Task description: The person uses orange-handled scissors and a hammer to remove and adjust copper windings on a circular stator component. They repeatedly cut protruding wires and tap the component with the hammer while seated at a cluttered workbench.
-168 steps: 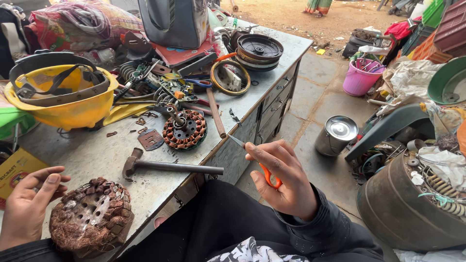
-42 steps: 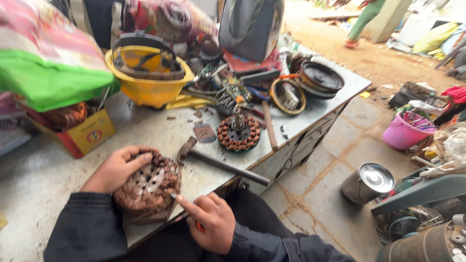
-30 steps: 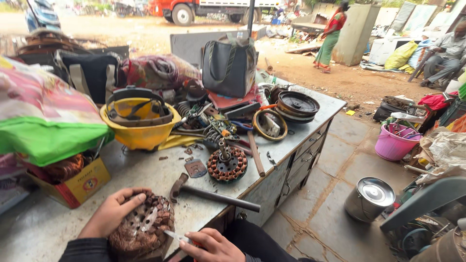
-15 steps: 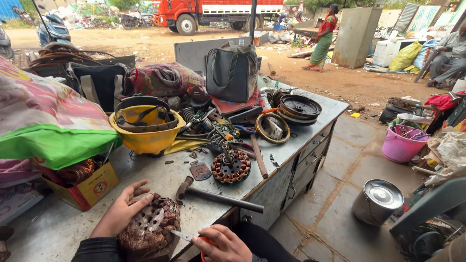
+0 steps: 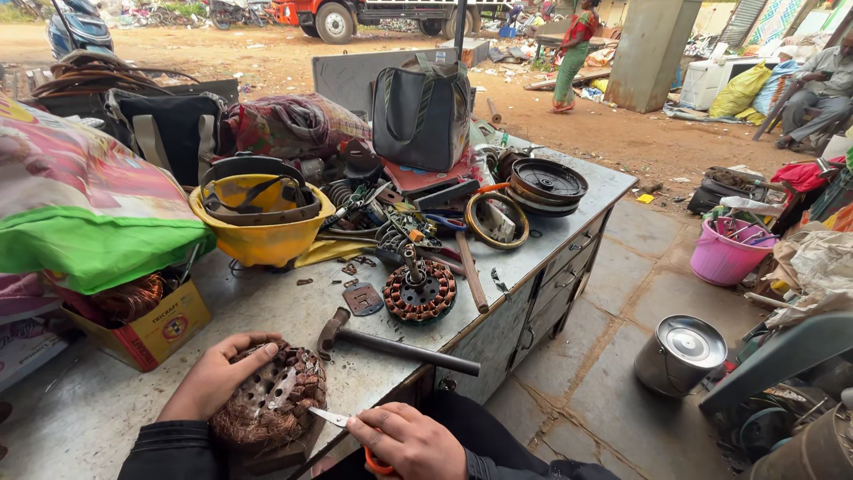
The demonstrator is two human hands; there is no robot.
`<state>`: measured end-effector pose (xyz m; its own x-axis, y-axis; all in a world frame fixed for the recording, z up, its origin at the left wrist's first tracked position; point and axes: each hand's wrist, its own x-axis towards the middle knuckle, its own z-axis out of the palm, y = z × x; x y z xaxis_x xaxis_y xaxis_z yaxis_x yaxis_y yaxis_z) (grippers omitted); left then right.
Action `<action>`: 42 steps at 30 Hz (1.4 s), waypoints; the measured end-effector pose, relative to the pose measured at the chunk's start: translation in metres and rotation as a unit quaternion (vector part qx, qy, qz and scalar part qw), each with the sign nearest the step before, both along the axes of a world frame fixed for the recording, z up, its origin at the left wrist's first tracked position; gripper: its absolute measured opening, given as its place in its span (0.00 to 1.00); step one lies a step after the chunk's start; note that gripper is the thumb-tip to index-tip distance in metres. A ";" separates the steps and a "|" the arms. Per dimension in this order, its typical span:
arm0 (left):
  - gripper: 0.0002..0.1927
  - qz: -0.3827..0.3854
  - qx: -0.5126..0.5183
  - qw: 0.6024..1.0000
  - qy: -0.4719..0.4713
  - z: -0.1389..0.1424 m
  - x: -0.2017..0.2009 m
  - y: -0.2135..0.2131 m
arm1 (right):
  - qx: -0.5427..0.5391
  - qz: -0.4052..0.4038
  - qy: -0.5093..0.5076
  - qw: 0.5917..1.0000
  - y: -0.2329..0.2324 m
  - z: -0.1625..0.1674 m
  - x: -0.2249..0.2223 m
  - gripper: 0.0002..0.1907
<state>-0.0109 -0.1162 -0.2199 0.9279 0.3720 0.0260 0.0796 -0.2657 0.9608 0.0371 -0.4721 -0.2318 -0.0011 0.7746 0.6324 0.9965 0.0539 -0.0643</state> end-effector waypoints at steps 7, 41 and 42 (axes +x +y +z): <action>0.19 0.033 0.020 0.998 0.049 0.010 -0.002 -0.017 | -0.085 -0.014 0.058 0.995 -0.008 0.013 -0.005 0.37; 0.17 -0.050 -0.062 0.995 -0.059 0.006 -0.029 0.003 | -0.102 0.080 0.495 0.859 0.025 -0.008 -0.020 0.26; 0.17 -0.048 -0.038 0.996 -0.068 0.007 -0.022 0.006 | -0.109 0.068 0.481 0.868 0.029 0.001 -0.014 0.26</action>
